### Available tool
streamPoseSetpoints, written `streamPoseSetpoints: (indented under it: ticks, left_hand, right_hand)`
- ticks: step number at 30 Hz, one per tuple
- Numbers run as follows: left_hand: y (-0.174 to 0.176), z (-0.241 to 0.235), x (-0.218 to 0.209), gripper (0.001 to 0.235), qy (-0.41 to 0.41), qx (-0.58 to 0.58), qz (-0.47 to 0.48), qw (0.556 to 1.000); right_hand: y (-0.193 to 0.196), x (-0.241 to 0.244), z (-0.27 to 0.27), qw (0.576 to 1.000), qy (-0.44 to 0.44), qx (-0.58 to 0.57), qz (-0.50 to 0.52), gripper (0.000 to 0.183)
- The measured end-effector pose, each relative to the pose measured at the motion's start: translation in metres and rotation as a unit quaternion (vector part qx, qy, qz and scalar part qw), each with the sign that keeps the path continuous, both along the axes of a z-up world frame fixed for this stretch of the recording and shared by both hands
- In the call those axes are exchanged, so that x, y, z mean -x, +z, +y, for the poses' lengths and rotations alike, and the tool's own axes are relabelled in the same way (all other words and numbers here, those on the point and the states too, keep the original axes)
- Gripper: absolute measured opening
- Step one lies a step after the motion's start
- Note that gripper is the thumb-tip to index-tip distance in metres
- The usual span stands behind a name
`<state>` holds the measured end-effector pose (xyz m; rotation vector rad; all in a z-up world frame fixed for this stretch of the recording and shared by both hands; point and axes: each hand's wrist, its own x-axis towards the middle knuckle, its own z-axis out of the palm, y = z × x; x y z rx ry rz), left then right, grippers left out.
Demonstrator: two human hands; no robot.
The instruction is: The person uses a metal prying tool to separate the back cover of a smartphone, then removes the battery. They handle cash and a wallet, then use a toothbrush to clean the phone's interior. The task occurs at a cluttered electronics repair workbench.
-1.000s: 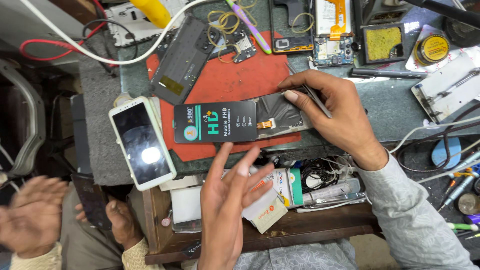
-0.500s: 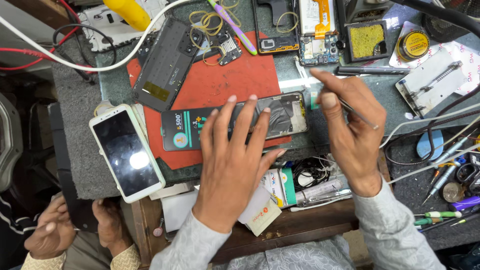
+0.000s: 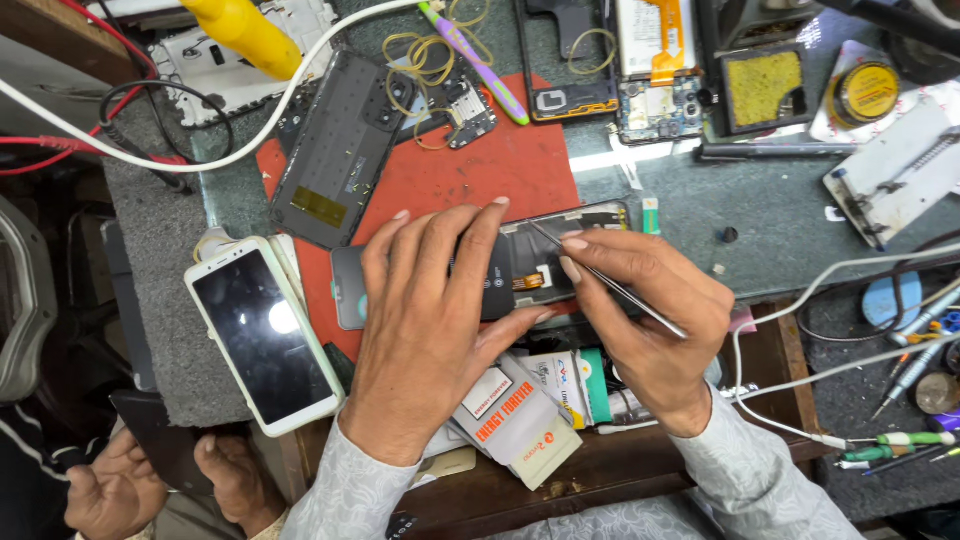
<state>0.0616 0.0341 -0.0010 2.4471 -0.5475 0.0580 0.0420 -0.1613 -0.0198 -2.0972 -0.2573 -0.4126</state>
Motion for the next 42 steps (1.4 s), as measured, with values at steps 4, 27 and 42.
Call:
streamPoseSetpoints:
  ticks: [4, 27, 42]
  left_hand:
    - [-0.002, 0.0, -0.003, 0.087, -0.001, 0.001, 0.003, 1.0]
    - [-0.005, -0.004, -0.006, 0.077, 0.016, 0.007, 0.017, 1.0]
    - [-0.004, -0.007, -0.007, 0.078, 0.024, 0.021, 0.039, 0.999]
  right_hand:
    - [-0.002, -0.005, 0.006, 1.0, 0.0, 0.005, 0.015, 0.02]
    - [-0.003, -0.006, 0.009, 0.999, 0.003, 0.038, 0.012, 0.02]
    - [0.003, -0.008, 0.016, 0.998, -0.006, 0.063, -0.002, 0.02]
